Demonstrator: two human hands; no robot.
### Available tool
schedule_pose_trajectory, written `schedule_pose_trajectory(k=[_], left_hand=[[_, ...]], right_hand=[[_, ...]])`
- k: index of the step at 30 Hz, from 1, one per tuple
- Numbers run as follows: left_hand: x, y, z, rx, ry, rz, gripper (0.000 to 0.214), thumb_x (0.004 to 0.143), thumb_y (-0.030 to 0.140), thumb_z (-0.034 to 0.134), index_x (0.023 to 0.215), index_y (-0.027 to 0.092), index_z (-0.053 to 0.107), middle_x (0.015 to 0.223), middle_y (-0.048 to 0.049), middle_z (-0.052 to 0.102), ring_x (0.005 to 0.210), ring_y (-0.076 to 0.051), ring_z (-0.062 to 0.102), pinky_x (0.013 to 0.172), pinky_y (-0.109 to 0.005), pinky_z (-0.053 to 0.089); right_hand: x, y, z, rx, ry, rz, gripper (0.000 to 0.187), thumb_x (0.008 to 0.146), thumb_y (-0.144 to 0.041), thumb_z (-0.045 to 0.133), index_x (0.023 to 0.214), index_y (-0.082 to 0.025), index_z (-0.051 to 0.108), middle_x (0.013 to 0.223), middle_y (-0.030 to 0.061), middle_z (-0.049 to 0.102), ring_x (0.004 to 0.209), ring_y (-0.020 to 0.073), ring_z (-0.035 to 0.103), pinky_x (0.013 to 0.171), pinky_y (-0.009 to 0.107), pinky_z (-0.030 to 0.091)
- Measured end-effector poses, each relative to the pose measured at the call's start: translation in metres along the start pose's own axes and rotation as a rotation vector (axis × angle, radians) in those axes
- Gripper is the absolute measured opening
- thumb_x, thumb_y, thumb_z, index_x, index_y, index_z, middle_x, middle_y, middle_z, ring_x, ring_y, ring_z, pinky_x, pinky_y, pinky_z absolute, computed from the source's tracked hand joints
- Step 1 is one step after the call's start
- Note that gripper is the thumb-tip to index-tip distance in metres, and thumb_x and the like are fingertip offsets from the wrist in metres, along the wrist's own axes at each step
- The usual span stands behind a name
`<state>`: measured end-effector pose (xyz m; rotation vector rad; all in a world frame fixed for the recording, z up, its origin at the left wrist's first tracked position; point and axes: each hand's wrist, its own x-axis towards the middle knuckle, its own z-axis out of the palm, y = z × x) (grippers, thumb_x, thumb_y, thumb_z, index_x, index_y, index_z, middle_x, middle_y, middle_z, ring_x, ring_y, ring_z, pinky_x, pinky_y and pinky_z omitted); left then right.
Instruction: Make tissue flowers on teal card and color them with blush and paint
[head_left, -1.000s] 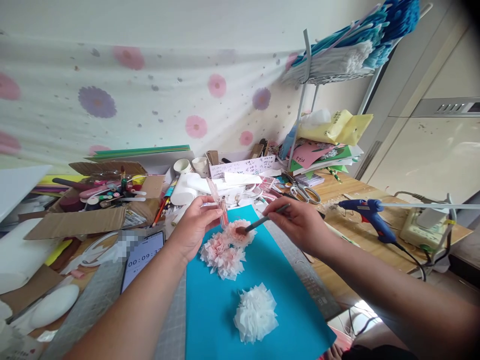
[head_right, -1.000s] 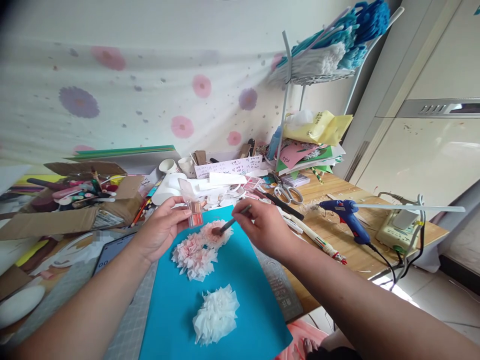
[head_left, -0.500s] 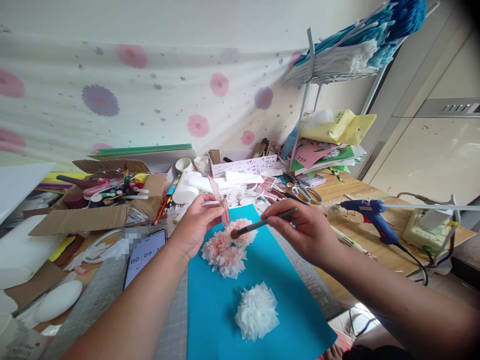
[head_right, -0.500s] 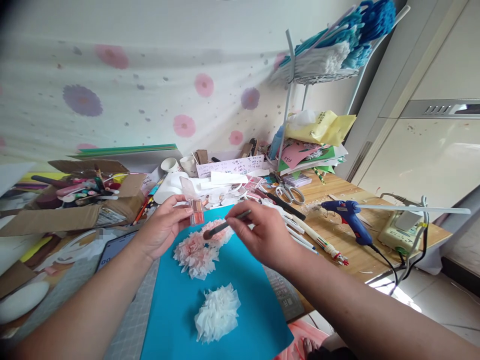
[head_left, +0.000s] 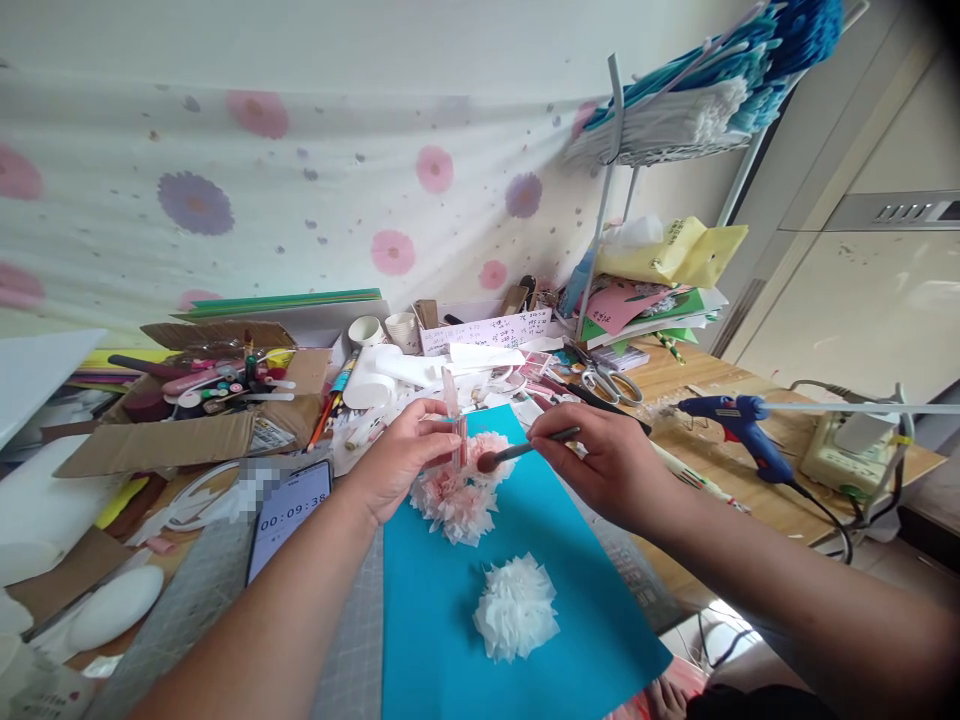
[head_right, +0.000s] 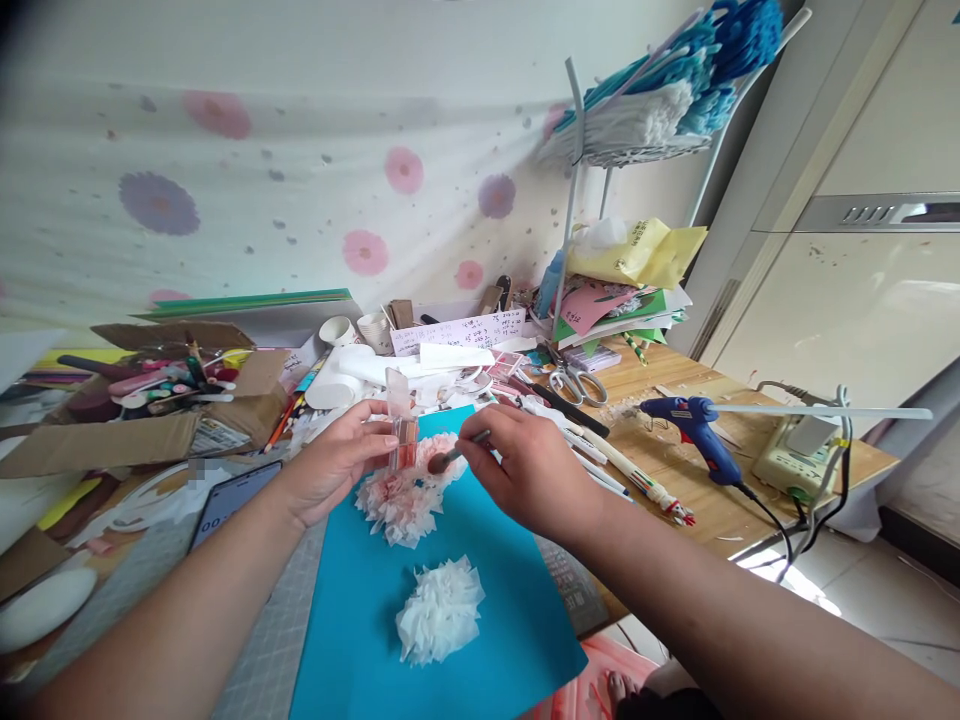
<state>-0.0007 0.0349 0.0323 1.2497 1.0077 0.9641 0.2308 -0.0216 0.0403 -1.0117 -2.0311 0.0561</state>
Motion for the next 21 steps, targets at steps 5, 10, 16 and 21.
schedule_pose_trajectory(k=[5, 10, 16, 21], left_hand=[[0.0001, -0.0007, 0.0011, 0.019, -0.005, -0.011, 0.041, 0.064, 0.028, 0.080, 0.098, 0.023, 0.058, 0.093, -0.0038, 0.072, 0.088, -0.025, 0.070, 0.080, -0.038, 0.050], [0.0000, -0.0036, 0.0063, 0.010, -0.011, -0.021, 0.045, 0.065, 0.032, 0.081, 0.100, 0.023, 0.055, 0.096, -0.0044, 0.071, 0.091, -0.027, 0.071, 0.082, -0.041, 0.052], [0.0002, -0.0051, 0.0075, 0.011, 0.007, -0.013, 0.046, 0.069, 0.035, 0.081, 0.105, 0.023, 0.055, 0.101, -0.0057, 0.070, 0.097, -0.027, 0.070, 0.087, -0.041, 0.051], [0.0010, -0.0056, 0.0067, -0.001, 0.008, 0.002, 0.046, 0.067, 0.034, 0.081, 0.103, 0.023, 0.055, 0.099, -0.0046, 0.071, 0.094, -0.027, 0.070, 0.085, -0.040, 0.051]], right_hand=[[-0.0005, 0.0005, -0.0082, 0.024, 0.127, 0.042, 0.009, 0.092, -0.022, 0.057, 0.085, -0.020, 0.061, 0.081, 0.0052, 0.074, 0.071, 0.0165, 0.069, 0.064, 0.027, 0.051], [0.0003, -0.0002, -0.0054, 0.187, 0.142, 0.073, 0.007, 0.091, -0.022, 0.057, 0.090, -0.019, 0.063, 0.085, 0.0075, 0.075, 0.076, 0.0179, 0.071, 0.066, 0.028, 0.054], [0.0015, 0.0024, -0.0043, 0.219, 0.170, 0.131, 0.007, 0.089, -0.021, 0.055, 0.090, -0.020, 0.062, 0.086, 0.0068, 0.075, 0.078, 0.0186, 0.071, 0.067, 0.030, 0.054], [0.0014, -0.0013, -0.0029, 0.202, 0.102, 0.068, 0.006, 0.089, -0.019, 0.055, 0.090, -0.020, 0.061, 0.088, 0.0074, 0.075, 0.079, 0.0185, 0.071, 0.069, 0.030, 0.055]])
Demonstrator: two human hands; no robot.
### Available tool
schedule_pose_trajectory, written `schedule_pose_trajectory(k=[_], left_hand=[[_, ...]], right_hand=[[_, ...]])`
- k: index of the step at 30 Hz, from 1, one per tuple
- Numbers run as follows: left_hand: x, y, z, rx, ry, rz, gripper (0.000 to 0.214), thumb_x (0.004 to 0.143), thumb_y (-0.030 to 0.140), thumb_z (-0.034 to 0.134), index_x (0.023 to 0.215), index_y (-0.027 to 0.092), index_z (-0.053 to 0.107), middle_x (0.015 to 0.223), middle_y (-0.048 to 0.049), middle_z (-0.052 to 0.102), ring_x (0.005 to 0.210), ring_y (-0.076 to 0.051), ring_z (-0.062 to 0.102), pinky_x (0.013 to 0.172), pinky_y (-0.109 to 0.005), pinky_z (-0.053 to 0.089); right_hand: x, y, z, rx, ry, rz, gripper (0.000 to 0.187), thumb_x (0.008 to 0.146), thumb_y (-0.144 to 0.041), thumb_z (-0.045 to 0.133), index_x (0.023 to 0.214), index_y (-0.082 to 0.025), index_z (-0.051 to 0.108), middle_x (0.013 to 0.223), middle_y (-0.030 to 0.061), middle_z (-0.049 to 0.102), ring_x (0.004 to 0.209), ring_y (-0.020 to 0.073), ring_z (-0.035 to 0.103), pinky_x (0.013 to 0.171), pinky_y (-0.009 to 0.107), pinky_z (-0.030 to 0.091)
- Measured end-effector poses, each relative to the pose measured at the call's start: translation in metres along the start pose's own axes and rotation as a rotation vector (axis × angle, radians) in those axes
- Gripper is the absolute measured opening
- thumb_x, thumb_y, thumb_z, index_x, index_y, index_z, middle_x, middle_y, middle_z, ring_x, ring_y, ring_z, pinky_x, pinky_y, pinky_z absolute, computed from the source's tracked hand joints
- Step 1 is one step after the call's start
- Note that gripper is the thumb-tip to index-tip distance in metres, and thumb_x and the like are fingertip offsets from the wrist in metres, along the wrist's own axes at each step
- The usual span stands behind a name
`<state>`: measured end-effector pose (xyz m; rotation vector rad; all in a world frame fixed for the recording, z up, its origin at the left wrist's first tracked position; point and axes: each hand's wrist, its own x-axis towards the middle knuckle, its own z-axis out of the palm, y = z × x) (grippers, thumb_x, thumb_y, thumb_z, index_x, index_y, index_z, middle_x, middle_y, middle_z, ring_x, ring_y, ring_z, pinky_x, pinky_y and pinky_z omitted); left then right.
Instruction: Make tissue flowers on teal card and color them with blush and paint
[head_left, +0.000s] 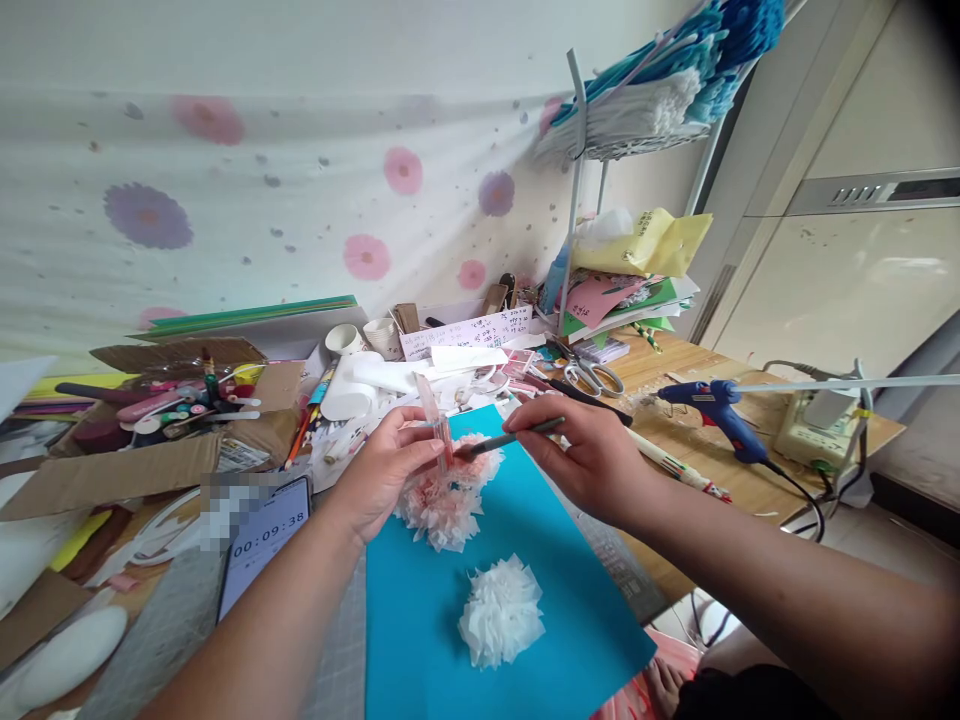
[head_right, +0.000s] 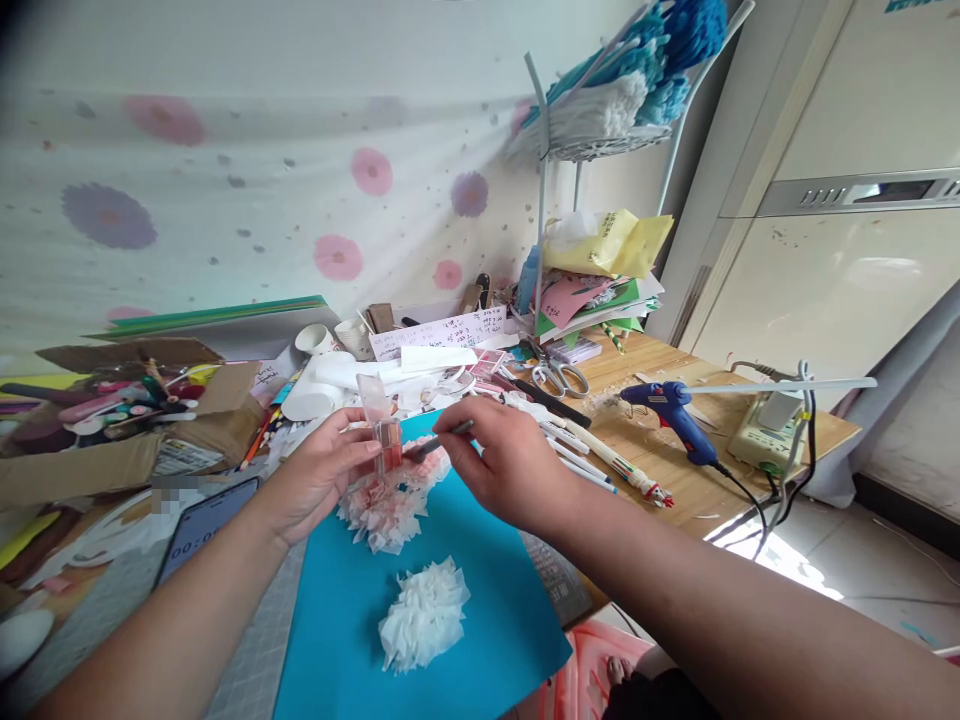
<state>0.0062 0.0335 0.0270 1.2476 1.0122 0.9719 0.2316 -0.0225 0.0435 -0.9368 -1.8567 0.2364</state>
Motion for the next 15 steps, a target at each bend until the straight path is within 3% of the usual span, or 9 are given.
schedule_pose_trajectory(k=[3, 7, 11, 15], left_hand=[[0.0001, 0.0006, -0.0004, -0.004, 0.000, 0.005, 0.045, 0.068, 0.034, 0.081, 0.103, 0.023, 0.055, 0.099, -0.0045, 0.071, 0.094, -0.026, 0.070, 0.084, -0.039, 0.051], [0.0004, 0.0009, -0.0016, -0.001, -0.001, 0.005, 0.046, 0.069, 0.032, 0.081, 0.106, 0.023, 0.054, 0.099, -0.0050, 0.072, 0.094, -0.026, 0.070, 0.085, -0.040, 0.050], [0.0012, 0.0010, -0.0020, 0.001, 0.004, 0.016, 0.047, 0.069, 0.032, 0.080, 0.106, 0.022, 0.054, 0.098, -0.0049, 0.072, 0.093, -0.026, 0.070, 0.086, -0.040, 0.049], [0.0015, 0.0012, -0.0023, 0.003, 0.017, 0.019, 0.047, 0.066, 0.032, 0.081, 0.104, 0.022, 0.055, 0.098, -0.0049, 0.072, 0.094, -0.027, 0.069, 0.087, -0.042, 0.049]], right_hand=[[-0.0001, -0.0004, 0.0010, 0.044, 0.057, 0.026, 0.007, 0.091, -0.020, 0.054, 0.093, -0.020, 0.061, 0.089, 0.0084, 0.074, 0.080, 0.0191, 0.071, 0.070, 0.031, 0.055], [0.0001, 0.0000, 0.0010, 0.003, 0.001, 0.001, 0.007, 0.090, -0.020, 0.055, 0.091, -0.018, 0.062, 0.088, 0.0092, 0.075, 0.079, 0.0192, 0.071, 0.070, 0.032, 0.054], [-0.0001, -0.0008, 0.0007, 0.062, 0.075, 0.039, 0.008, 0.091, -0.022, 0.054, 0.093, -0.019, 0.061, 0.089, 0.0091, 0.074, 0.080, 0.0190, 0.071, 0.069, 0.031, 0.055], [0.0001, -0.0011, 0.0030, -0.002, 0.036, 0.062, 0.008, 0.090, -0.021, 0.055, 0.090, -0.018, 0.063, 0.086, 0.0080, 0.075, 0.075, 0.0177, 0.070, 0.066, 0.029, 0.053]])
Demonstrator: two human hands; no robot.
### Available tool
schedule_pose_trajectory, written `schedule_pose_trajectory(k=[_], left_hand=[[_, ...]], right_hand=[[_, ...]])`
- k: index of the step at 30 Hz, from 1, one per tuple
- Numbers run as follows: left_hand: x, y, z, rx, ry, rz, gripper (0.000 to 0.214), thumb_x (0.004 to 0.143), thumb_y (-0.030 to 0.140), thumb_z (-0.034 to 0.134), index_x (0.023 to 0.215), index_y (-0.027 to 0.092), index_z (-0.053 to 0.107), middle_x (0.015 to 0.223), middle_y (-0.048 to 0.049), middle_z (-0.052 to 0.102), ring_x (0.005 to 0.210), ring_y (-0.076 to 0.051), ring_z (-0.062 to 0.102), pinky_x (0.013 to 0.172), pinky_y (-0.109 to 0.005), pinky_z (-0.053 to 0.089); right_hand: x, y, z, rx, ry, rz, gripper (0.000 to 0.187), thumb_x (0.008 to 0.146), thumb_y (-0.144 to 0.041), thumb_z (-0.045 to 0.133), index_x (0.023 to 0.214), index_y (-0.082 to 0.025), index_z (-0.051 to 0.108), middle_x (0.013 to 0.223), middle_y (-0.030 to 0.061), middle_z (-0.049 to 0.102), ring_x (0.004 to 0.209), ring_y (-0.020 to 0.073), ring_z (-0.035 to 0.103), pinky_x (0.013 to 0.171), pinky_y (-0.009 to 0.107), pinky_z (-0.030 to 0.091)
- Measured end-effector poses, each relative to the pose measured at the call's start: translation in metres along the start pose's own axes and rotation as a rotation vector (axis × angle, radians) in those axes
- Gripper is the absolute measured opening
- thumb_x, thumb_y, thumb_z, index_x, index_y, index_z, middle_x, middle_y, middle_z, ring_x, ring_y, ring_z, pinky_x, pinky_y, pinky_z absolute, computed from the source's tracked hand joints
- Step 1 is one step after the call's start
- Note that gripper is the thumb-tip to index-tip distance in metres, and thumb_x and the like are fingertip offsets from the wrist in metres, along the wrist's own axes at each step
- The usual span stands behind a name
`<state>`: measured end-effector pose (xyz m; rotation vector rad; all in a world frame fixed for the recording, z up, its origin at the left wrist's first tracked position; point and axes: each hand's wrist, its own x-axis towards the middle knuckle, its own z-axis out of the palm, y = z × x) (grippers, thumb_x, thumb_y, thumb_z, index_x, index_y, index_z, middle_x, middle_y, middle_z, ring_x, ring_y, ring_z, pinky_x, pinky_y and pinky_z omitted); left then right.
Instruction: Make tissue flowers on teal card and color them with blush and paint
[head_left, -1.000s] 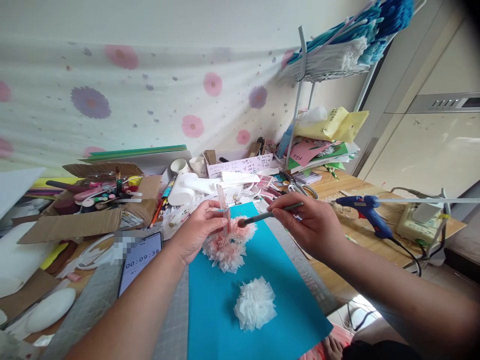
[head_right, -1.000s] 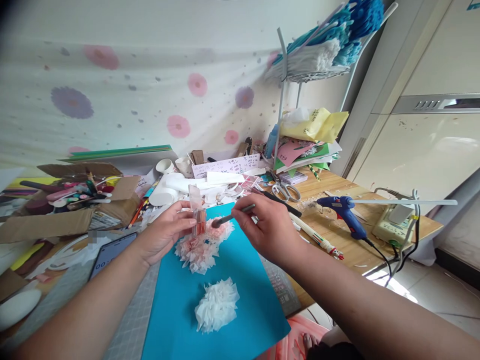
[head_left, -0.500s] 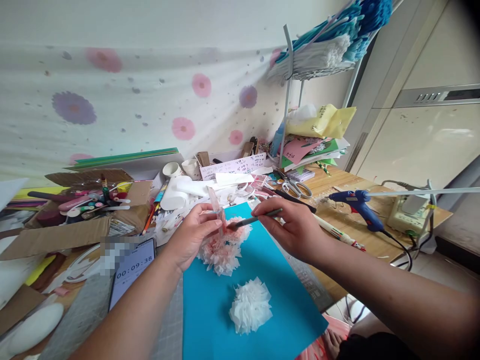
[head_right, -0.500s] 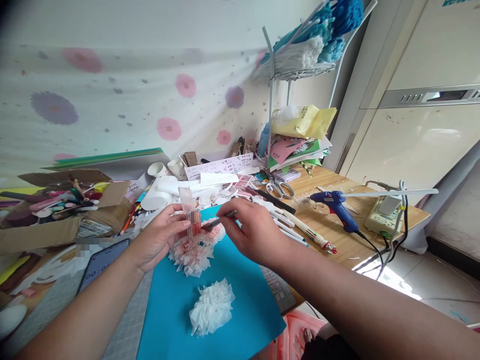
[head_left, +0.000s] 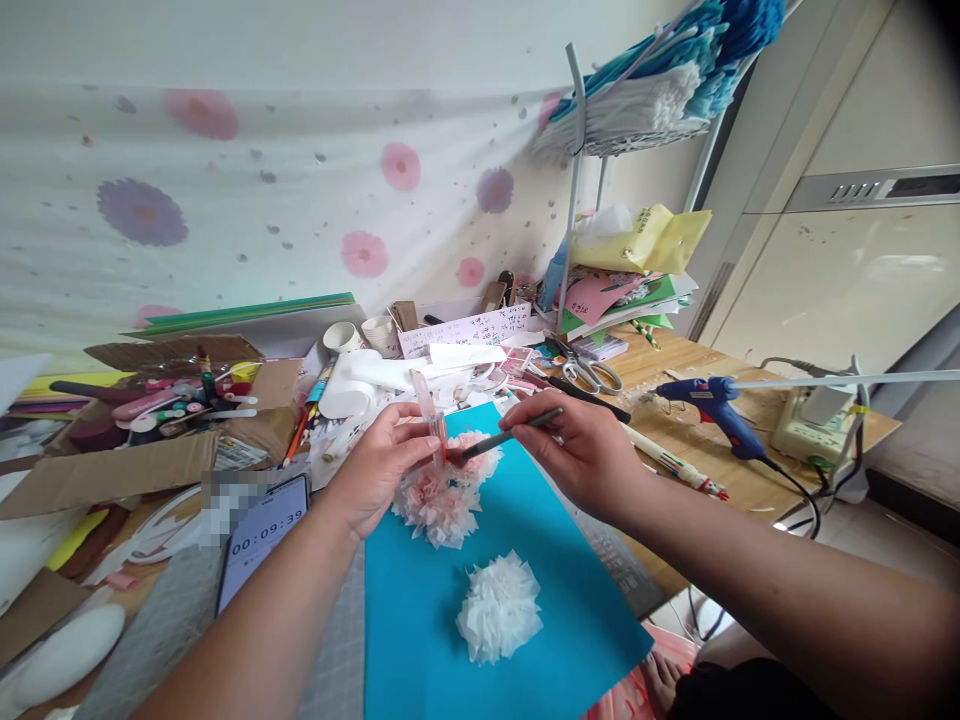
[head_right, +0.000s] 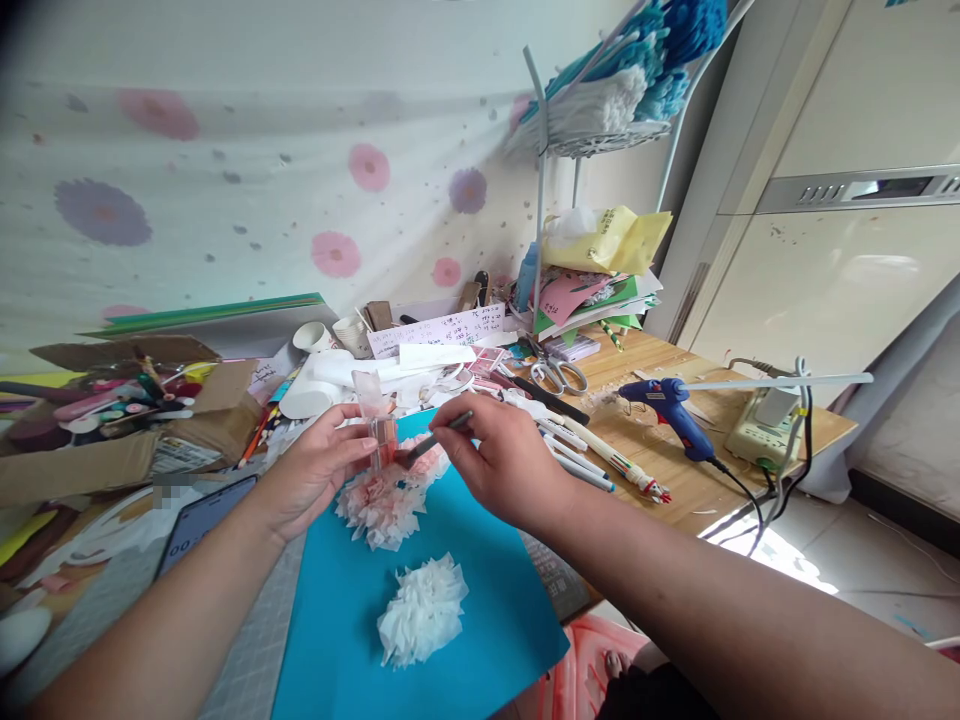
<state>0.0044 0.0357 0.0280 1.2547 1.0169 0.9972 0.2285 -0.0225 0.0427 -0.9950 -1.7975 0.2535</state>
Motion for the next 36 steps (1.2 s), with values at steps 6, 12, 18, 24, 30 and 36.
schedule_pose_trajectory(k=[6, 12, 18, 24, 30, 36], left_hand=[[0.002, 0.000, -0.003, 0.026, 0.094, 0.013, 0.048, 0.066, 0.032, 0.082, 0.105, 0.022, 0.055, 0.094, -0.0026, 0.071, 0.087, -0.023, 0.067, 0.085, -0.039, 0.047], [0.005, -0.002, -0.004, 0.015, 0.115, 0.033, 0.052, 0.065, 0.034, 0.082, 0.107, 0.022, 0.055, 0.094, -0.0020, 0.069, 0.087, -0.023, 0.066, 0.086, -0.040, 0.048], [0.005, -0.003, -0.004, 0.011, 0.123, 0.034, 0.052, 0.064, 0.034, 0.082, 0.106, 0.022, 0.055, 0.093, -0.0018, 0.069, 0.086, -0.022, 0.066, 0.086, -0.040, 0.047], [0.005, -0.003, -0.003, 0.007, 0.117, 0.043, 0.051, 0.063, 0.034, 0.082, 0.104, 0.022, 0.055, 0.089, -0.0005, 0.069, 0.084, -0.022, 0.066, 0.084, -0.039, 0.047], [0.004, -0.004, -0.005, 0.016, 0.096, 0.037, 0.050, 0.065, 0.034, 0.082, 0.105, 0.023, 0.054, 0.090, -0.0005, 0.069, 0.084, -0.022, 0.066, 0.083, -0.038, 0.047], [0.002, -0.002, -0.004, 0.026, 0.086, 0.020, 0.050, 0.065, 0.033, 0.081, 0.106, 0.023, 0.054, 0.094, -0.0018, 0.069, 0.087, -0.022, 0.066, 0.083, -0.038, 0.048]], right_hand=[[-0.002, 0.003, 0.006, -0.026, -0.074, -0.039, 0.009, 0.091, -0.019, 0.055, 0.090, -0.017, 0.063, 0.085, 0.0073, 0.074, 0.073, 0.0169, 0.070, 0.064, 0.027, 0.052], [-0.004, 0.004, 0.009, -0.081, 0.018, -0.095, 0.008, 0.092, -0.017, 0.054, 0.093, -0.016, 0.062, 0.088, 0.0085, 0.074, 0.079, 0.0174, 0.071, 0.071, 0.026, 0.052], [-0.003, 0.002, 0.012, -0.162, -0.035, -0.141, 0.008, 0.093, -0.017, 0.053, 0.092, -0.017, 0.061, 0.087, 0.0088, 0.073, 0.077, 0.0195, 0.069, 0.068, 0.029, 0.052], [-0.002, 0.002, 0.014, -0.123, -0.117, -0.219, 0.009, 0.093, -0.013, 0.052, 0.091, -0.017, 0.060, 0.087, 0.0087, 0.072, 0.079, 0.0193, 0.069, 0.071, 0.030, 0.053], [-0.002, 0.001, 0.013, -0.081, -0.133, -0.248, 0.008, 0.094, -0.014, 0.053, 0.093, -0.019, 0.059, 0.088, 0.0076, 0.073, 0.081, 0.0177, 0.070, 0.072, 0.027, 0.054], [-0.004, 0.006, 0.001, -0.100, -0.066, -0.156, 0.009, 0.093, -0.018, 0.053, 0.093, -0.017, 0.061, 0.088, 0.0094, 0.073, 0.079, 0.0192, 0.070, 0.070, 0.030, 0.053]])
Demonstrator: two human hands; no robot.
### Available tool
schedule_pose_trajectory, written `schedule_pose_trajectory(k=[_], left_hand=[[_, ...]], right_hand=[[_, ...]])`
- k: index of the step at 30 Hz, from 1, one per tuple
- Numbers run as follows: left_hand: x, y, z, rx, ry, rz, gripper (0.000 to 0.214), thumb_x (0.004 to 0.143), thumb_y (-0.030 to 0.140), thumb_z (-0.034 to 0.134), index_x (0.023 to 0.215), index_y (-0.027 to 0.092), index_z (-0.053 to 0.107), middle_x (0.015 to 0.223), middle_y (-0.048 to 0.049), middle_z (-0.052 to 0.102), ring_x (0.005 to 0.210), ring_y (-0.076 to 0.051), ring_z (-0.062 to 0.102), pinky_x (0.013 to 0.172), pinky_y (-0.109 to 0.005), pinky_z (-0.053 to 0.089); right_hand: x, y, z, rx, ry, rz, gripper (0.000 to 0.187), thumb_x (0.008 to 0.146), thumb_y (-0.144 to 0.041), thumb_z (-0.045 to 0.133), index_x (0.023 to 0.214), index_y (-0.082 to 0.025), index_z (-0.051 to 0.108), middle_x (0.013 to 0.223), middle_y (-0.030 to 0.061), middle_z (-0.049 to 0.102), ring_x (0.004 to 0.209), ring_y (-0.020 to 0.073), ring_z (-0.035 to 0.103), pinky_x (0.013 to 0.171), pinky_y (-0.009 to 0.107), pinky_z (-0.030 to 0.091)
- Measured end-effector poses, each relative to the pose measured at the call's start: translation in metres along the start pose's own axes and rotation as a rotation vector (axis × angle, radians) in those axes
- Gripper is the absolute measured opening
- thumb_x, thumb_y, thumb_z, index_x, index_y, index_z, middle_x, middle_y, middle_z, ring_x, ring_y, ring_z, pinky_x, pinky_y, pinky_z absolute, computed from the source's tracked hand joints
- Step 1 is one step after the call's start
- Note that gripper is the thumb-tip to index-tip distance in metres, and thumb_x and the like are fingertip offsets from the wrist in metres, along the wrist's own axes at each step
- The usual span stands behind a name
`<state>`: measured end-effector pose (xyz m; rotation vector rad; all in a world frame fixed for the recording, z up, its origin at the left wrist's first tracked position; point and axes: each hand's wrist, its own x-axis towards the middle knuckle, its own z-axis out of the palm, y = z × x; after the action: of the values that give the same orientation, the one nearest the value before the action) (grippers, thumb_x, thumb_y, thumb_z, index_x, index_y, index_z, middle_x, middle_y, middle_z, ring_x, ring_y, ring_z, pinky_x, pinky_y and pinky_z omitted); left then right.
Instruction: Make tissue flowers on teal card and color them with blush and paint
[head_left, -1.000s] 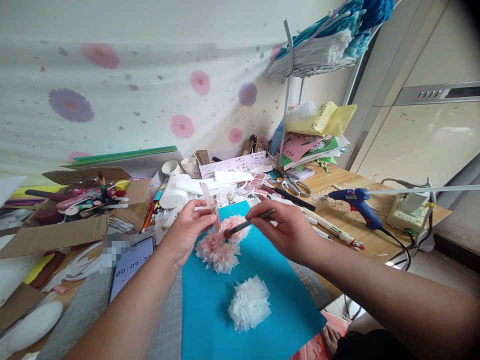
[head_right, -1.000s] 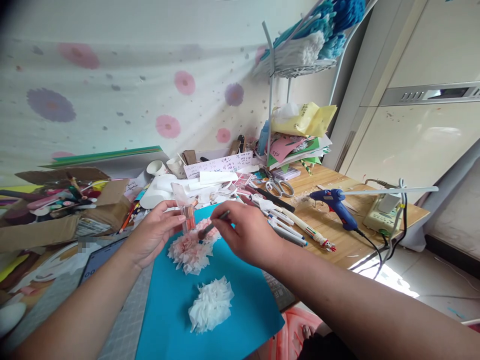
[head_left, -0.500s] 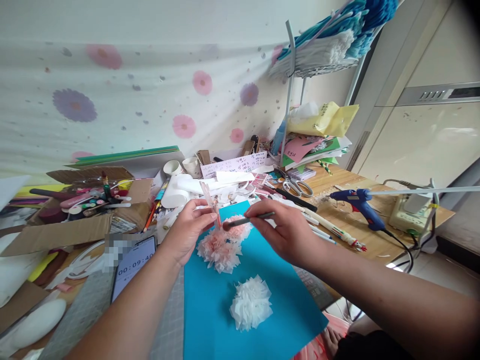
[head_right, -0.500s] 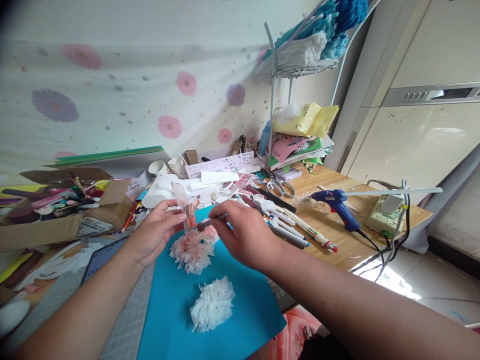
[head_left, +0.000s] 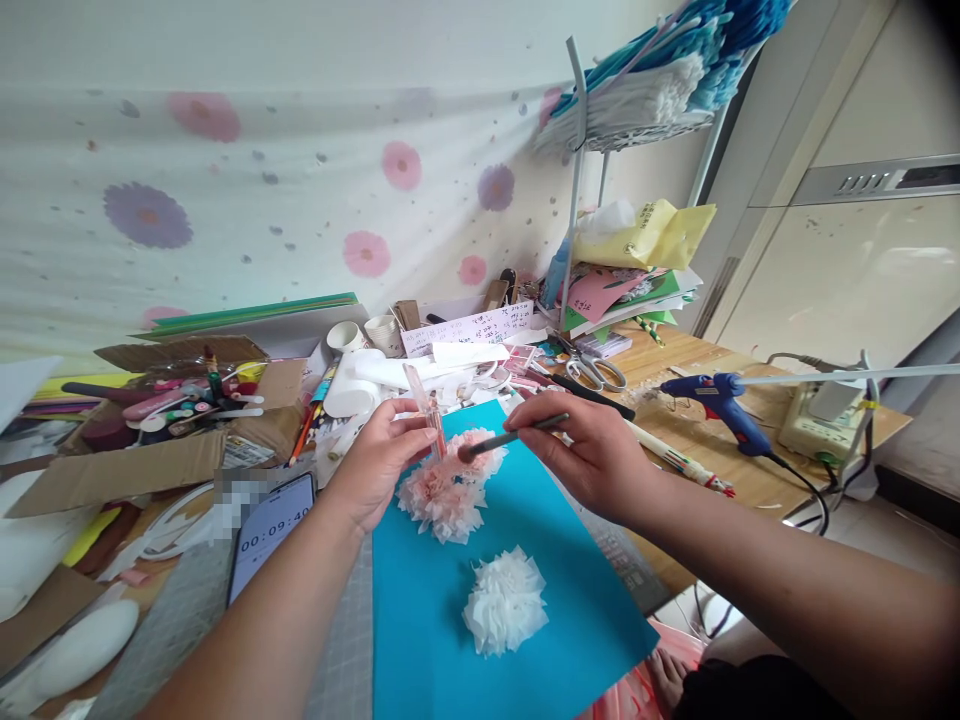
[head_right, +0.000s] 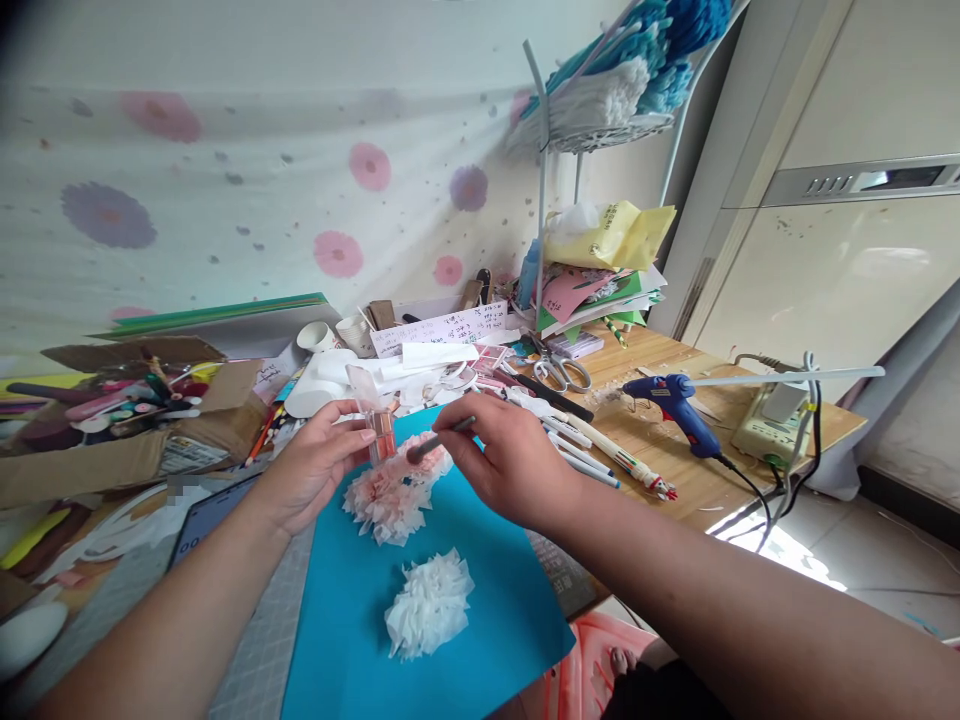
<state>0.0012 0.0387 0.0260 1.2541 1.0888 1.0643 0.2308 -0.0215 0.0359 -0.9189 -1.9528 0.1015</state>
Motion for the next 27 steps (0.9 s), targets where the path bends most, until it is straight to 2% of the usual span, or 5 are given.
schedule_pose_trajectory(k=[6, 11, 14, 21, 27], left_hand=[[-0.004, 0.003, 0.005, -0.007, -0.037, -0.018, 0.048, 0.066, 0.031, 0.080, 0.106, 0.021, 0.055, 0.097, -0.0040, 0.070, 0.091, -0.022, 0.066, 0.082, -0.036, 0.049], [-0.007, 0.005, 0.007, -0.009, -0.055, -0.021, 0.048, 0.066, 0.030, 0.081, 0.105, 0.022, 0.055, 0.095, -0.0034, 0.071, 0.090, -0.022, 0.066, 0.079, -0.034, 0.050], [-0.007, 0.005, 0.008, -0.011, -0.058, -0.031, 0.047, 0.067, 0.030, 0.081, 0.105, 0.022, 0.055, 0.096, -0.0039, 0.071, 0.090, -0.023, 0.067, 0.077, -0.034, 0.051], [-0.006, 0.004, 0.010, -0.063, -0.053, 0.004, 0.047, 0.067, 0.030, 0.081, 0.105, 0.023, 0.055, 0.091, -0.0008, 0.070, 0.081, -0.020, 0.067, 0.072, -0.032, 0.050], [-0.009, -0.001, 0.016, -0.136, -0.091, 0.003, 0.049, 0.068, 0.030, 0.080, 0.108, 0.023, 0.052, 0.098, -0.0028, 0.069, 0.088, -0.024, 0.069, 0.070, -0.034, 0.052]], right_hand=[[-0.005, 0.002, -0.014, -0.032, 0.046, 0.091, 0.010, 0.092, -0.020, 0.054, 0.093, -0.016, 0.063, 0.088, 0.0093, 0.074, 0.079, 0.0198, 0.070, 0.070, 0.031, 0.052], [-0.010, 0.006, -0.018, -0.024, -0.058, 0.078, 0.010, 0.092, -0.020, 0.053, 0.091, -0.017, 0.063, 0.086, 0.0074, 0.074, 0.076, 0.0186, 0.070, 0.067, 0.029, 0.052], [-0.011, 0.010, -0.021, -0.069, 0.067, 0.116, 0.008, 0.091, -0.020, 0.055, 0.091, -0.018, 0.063, 0.086, 0.0064, 0.073, 0.073, 0.0175, 0.069, 0.066, 0.028, 0.050], [-0.012, 0.013, -0.024, -0.051, 0.107, 0.095, 0.006, 0.090, -0.020, 0.057, 0.090, -0.019, 0.063, 0.083, 0.0056, 0.073, 0.072, 0.0172, 0.068, 0.064, 0.029, 0.050], [-0.008, 0.005, -0.020, 0.268, 0.275, 0.199, 0.007, 0.091, -0.025, 0.059, 0.090, -0.019, 0.062, 0.081, 0.0062, 0.072, 0.071, 0.0182, 0.069, 0.061, 0.031, 0.054]])
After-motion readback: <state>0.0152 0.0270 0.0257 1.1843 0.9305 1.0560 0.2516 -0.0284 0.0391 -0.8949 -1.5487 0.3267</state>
